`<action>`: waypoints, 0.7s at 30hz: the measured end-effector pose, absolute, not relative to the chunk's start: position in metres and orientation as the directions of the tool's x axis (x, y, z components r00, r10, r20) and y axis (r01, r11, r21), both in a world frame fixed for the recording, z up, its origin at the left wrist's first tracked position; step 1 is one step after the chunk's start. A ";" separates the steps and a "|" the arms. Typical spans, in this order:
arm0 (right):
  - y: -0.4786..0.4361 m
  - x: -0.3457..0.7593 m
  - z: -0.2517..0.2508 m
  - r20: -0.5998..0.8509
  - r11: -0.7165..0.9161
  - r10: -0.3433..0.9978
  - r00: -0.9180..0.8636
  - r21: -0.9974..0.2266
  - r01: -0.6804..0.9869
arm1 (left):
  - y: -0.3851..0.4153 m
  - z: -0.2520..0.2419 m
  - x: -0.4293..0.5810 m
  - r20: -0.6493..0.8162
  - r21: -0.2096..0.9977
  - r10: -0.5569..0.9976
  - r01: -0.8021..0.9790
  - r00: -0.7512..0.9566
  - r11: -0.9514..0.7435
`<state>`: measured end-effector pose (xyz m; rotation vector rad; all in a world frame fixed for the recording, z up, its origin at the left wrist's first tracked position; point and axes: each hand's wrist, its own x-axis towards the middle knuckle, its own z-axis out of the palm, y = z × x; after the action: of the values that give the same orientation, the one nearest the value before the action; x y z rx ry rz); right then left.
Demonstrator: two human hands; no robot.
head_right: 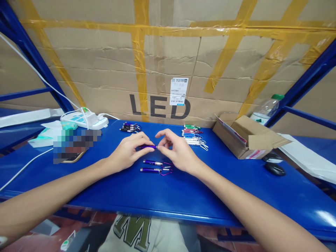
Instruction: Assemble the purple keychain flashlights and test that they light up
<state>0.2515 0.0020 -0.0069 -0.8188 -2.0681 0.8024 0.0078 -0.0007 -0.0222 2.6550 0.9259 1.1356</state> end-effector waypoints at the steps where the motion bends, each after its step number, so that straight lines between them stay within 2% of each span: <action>1: 0.004 0.252 -0.006 0.371 0.538 0.781 -0.502 -0.808 0.240 | -0.001 -0.022 0.007 0.638 0.272 0.540 0.495 0.549 -0.825; 4: 0.008 0.252 -0.006 0.245 0.368 0.826 -0.507 -0.916 0.157 | -0.001 -0.021 0.006 0.669 0.173 0.466 0.487 0.579 -0.856; 9: 0.010 0.252 -0.009 0.103 0.168 0.854 -0.510 -0.982 0.084 | -0.001 -0.021 0.005 0.672 0.098 0.417 0.485 0.612 -0.869; 12: 0.015 0.257 -0.007 0.054 0.119 0.850 -0.524 -0.989 0.091 | -0.002 -0.020 0.007 0.644 0.208 0.500 0.496 0.579 -0.843; 14: 0.022 0.263 -0.006 0.088 0.193 0.859 -0.504 -0.968 0.159 | -0.003 -0.019 0.010 0.608 0.345 0.591 0.494 0.530 -0.798; 16: 0.032 0.272 -0.007 0.240 0.391 0.875 -0.420 -0.862 0.322 | -0.003 -0.019 0.011 0.571 0.438 0.659 0.497 0.490 -0.749; 18: 0.040 0.281 -0.012 0.389 0.546 0.837 -0.384 -0.628 0.554 | -0.001 -0.019 0.011 0.544 0.472 0.697 0.516 0.466 -0.714; 21: 0.049 0.288 -0.022 0.414 0.629 0.764 -0.495 -0.309 0.713 | 0.003 -0.019 0.009 0.510 0.517 0.745 0.540 0.429 -0.665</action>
<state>0.2885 0.0487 -0.0218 -1.1567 -2.3338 0.1299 0.0093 0.0026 -0.0193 2.4107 1.1136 1.0698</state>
